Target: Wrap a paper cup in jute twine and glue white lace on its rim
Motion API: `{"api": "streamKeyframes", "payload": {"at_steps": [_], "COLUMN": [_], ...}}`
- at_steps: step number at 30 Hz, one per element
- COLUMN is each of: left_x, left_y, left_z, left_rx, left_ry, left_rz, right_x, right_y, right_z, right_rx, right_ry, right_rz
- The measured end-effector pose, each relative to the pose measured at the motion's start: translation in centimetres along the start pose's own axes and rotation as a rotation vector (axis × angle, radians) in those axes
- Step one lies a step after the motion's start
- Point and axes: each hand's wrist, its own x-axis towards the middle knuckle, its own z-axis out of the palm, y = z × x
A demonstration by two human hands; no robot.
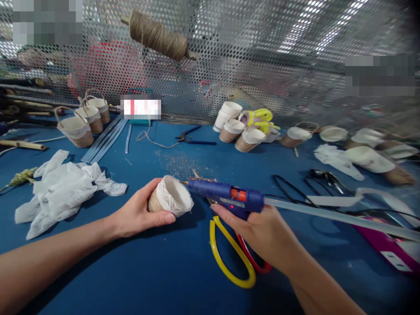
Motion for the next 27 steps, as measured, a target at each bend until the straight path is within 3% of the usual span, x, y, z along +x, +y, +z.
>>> {"api": "streamKeyframes", "payload": {"at_steps": [5, 12, 16, 21, 27], "left_x": [0.1, 0.0, 0.0, 0.1, 0.1], "left_y": [0.3, 0.2, 0.0, 0.0, 0.1], "left_z": [0.0, 0.1, 0.0, 0.0, 0.1], "left_rx": [0.01, -0.001, 0.013, 0.014, 0.0], "left_ry": [0.002, -0.006, 0.001, 0.018, 0.044], "left_rz": [-0.02, -0.008, -0.004, 0.014, 0.015], "right_x": [-0.4, -0.1, -0.2, -0.1, -0.2], "right_y": [0.9, -0.2, 0.2, 0.2, 0.2], "right_z": [1.1, -0.1, 0.1, -0.4, -1.1], "right_rx": [-0.006, -0.07, -0.197, -0.306, -0.232], "right_ry": [0.07, 0.02, 0.083, -0.039, -0.06], "right_rz": [-0.019, -0.067, -0.129, -0.16, -0.153]}}
